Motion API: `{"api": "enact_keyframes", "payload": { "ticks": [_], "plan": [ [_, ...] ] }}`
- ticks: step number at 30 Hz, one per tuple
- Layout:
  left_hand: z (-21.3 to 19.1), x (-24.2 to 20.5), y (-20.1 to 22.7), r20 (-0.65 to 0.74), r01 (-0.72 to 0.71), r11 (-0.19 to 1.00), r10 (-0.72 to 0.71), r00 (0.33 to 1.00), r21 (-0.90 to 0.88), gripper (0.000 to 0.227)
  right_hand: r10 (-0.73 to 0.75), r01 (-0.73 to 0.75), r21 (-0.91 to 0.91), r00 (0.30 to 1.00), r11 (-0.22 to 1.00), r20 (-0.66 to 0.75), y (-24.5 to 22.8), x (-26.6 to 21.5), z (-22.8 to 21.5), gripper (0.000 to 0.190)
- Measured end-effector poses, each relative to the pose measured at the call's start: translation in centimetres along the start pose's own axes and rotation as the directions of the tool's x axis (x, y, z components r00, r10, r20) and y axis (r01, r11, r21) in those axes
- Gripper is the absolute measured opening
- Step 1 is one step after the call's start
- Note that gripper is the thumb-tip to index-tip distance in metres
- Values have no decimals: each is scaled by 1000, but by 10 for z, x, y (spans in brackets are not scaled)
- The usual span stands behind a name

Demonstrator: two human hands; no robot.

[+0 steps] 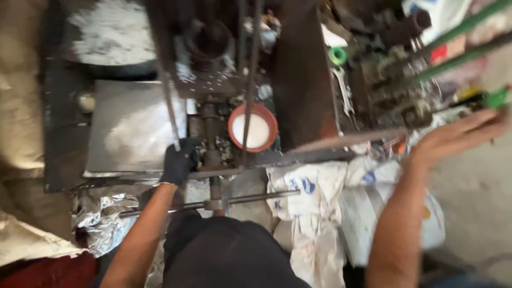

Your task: The person operates a manual press machine by repeatedly pulling a lever to compress a metal block. They remove the block, place it on a metal plate, and repeat the cycle. The person wears a glove on the left hand and is barefoot.

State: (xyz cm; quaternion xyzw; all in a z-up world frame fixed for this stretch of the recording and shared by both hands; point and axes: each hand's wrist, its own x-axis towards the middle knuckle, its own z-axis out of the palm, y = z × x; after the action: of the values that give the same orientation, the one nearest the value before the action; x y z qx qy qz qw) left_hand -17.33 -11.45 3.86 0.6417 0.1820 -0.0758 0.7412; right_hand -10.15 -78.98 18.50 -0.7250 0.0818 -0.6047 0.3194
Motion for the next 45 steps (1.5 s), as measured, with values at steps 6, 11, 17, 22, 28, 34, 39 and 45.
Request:
{"api": "enact_keyframes", "payload": {
  "ticks": [6, 11, 17, 22, 28, 34, 39, 45],
  "plan": [
    [3, 0, -4, -27, -31, 999, 31, 999, -8, 23, -170, 245, -64, 817, 968, 550, -51, 102, 91, 23],
    [2, -3, -1, -43, -80, 985, 88, 995, 154, 27, -184, 372, -403, 882, 836, 433, -71, 86, 107, 18],
    [6, -3, 5, -56, 60, 998, -61, 997, -26, 25, -377, 487, -251, 844, 837, 381, -91, 80, 108, 12],
    [4, -4, 5, -34, 11, 1000, -11, 999, -7, 23, -418, 523, -289, 836, 802, 355, -100, 80, 115, 14],
    [5, -1, -3, 3, -20, 995, 21, 1000, -96, 24, -347, 461, -317, 868, 829, 357, -102, 77, 112, 21],
    [4, -5, 2, -20, -24, 999, 23, 1000, -45, 23, -367, 470, -291, 864, 833, 344, -106, 78, 112, 22],
    [5, -3, 4, -45, 4, 1000, -6, 999, -30, 23, -391, 483, -238, 853, 843, 345, -111, 76, 111, 14],
    [4, -3, 4, -34, 16, 1000, -16, 999, -3, 26, -389, 473, -261, 866, 841, 315, -118, 76, 116, 11]
  ]
}}
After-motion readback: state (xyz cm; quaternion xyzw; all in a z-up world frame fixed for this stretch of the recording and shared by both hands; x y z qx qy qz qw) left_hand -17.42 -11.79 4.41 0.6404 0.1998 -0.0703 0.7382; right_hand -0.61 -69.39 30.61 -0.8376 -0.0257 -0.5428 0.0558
